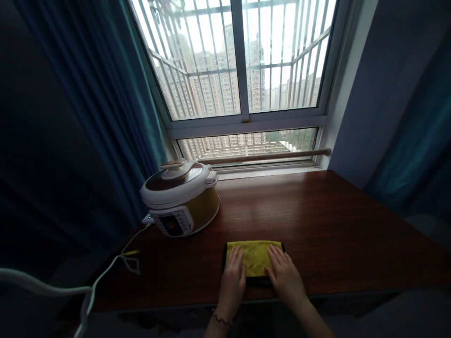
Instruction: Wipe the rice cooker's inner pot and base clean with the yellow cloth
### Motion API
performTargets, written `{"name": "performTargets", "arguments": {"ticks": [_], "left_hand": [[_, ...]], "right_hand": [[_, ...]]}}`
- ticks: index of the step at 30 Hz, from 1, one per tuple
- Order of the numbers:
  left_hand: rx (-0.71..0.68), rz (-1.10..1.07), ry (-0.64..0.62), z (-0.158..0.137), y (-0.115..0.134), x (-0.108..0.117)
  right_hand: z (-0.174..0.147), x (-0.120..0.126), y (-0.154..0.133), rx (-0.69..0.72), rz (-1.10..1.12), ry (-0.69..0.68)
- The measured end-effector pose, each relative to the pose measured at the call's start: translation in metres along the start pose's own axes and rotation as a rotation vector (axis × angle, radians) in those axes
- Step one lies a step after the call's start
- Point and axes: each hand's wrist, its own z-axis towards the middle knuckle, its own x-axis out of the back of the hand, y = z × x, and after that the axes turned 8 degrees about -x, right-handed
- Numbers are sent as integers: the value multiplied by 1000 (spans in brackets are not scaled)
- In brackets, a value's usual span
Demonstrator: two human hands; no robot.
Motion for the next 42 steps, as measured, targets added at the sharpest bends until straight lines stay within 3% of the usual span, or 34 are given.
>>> {"name": "performTargets", "arguments": {"ticks": [3,6,10,15,23,27,32,36,38,40,42], "left_hand": [[-108,123,-81,-2,-6,13],[-211,239,-151,-5,3,9],[-247,360,-90,-7,21,-17],[-228,412,12,-7,26,-43],[-269,403,-1,-9,20,-40],[-177,405,46,-8,24,-47],[-167,373,46,-10,26,-50],[-218,250,27,-12,19,-41],[-246,130,16,-9,12,-26],[-217,3,37,0,1,-1],[-129,-62,175,15,-16,37]], "right_hand": [[-2,12,37,43,-113,5],[-5,25,54,88,-176,14],[-4,26,49,12,-244,112],[4,0,36,-79,-222,163],[3,-10,40,-72,-261,163],[2,-11,43,-51,-265,166],[2,-14,44,-44,-268,163],[2,-14,46,-69,-174,142],[7,-9,44,-104,-24,117],[21,3,34,-133,223,100],[45,22,15,-154,531,72]]}}
